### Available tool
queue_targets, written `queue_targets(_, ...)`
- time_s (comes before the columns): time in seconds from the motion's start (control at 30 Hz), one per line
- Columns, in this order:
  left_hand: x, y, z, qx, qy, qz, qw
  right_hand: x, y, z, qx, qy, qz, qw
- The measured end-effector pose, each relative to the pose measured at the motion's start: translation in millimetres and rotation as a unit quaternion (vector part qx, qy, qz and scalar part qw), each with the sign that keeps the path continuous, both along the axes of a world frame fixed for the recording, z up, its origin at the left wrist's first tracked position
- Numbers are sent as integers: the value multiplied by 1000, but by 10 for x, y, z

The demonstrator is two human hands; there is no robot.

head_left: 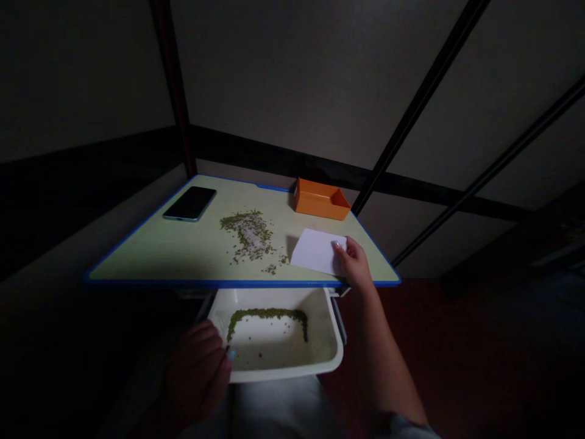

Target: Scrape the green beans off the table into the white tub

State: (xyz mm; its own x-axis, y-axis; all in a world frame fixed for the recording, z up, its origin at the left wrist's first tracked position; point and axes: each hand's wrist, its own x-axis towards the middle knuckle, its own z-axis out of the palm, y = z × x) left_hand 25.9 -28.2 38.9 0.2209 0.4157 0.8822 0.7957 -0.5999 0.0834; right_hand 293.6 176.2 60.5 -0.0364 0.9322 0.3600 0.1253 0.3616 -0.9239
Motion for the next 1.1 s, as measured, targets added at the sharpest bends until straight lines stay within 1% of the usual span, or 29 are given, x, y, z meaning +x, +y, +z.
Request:
queue_targets(0.17, 6, 0, 9, -1, 5, 3, 1000, -25, -3, 12, 4, -15, 15, 1000)
queue_targets(0.3, -4, 7, -27, 2, 3, 7, 1000, -18, 3, -4, 1, -21, 4, 1000)
queue_targets(0.37, -14, 7, -46, 0, 4, 3, 1000, -6, 11, -22, 0, -25, -11, 1000)
queue_targets(0.63, -15, 5, -24, 5, 5, 2, 1000, 23, 38, -50, 18, -63, -121, 990)
queue_targets(0.77, -19, 7, -45, -3, 13, -2, 1000, 31, 31, -20, 29, -102, -193, 975)
queue_targets(0.83, -24, 8, -60, -6, 15, 0, 1000, 40, 25, -11, 40, -105, -228, 967)
queue_targets(1.0, -28, 10, -91, -1, 8, 1, 1000, 80, 51, -42, 75, -52, -306, 947)
queue_targets(1.1, -24, 9, -91, -3, 6, 3, 1000, 103, 81, -78, 87, -13, -333, 939)
